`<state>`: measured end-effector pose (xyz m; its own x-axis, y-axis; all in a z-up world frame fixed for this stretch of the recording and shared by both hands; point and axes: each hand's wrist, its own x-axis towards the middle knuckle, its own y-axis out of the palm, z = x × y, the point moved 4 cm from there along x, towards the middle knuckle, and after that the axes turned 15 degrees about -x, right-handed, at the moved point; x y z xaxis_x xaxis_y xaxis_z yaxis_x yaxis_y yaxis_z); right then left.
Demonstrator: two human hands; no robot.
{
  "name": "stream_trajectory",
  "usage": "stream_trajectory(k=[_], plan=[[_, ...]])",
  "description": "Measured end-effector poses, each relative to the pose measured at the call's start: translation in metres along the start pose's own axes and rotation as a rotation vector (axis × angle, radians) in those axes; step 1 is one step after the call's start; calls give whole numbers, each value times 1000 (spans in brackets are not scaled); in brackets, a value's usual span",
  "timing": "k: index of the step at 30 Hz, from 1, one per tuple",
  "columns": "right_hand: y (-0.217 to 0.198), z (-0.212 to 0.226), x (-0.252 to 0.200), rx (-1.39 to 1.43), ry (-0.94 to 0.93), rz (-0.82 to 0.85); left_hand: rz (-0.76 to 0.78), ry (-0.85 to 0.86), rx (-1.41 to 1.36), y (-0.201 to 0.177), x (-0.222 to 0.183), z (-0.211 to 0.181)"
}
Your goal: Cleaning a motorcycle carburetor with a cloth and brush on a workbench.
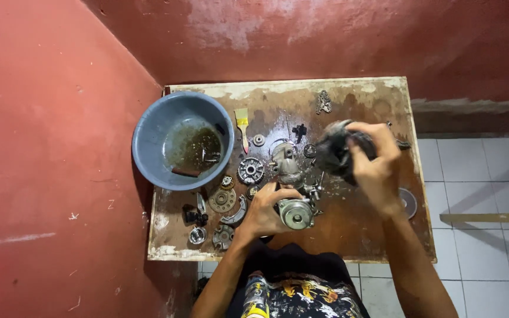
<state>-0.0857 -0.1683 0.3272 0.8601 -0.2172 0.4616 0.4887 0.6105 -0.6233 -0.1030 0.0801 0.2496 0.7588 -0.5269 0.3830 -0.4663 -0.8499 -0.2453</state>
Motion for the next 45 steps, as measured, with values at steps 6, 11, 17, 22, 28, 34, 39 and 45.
stream_trajectory(k=[6,11,17,22,28,34,39,45], plan=[[-3,57,-11,-207,-230,437,-28,-28,31,0,-3,1],[8,69,-9,-157,-136,460,-20,70,24,3,-1,-7],[13,24,0,-20,-156,449,-52,78,-39,3,-9,-2],[-9,62,-5,-38,-241,322,-86,50,-14,-2,-9,2],[22,60,-16,-81,-641,204,-1,186,96,3,0,-11],[18,84,-17,119,-693,393,41,113,163,16,-11,23],[34,53,-23,206,-604,343,15,141,85,7,-17,14],[37,17,0,83,-457,325,165,88,-139,13,-43,63]])
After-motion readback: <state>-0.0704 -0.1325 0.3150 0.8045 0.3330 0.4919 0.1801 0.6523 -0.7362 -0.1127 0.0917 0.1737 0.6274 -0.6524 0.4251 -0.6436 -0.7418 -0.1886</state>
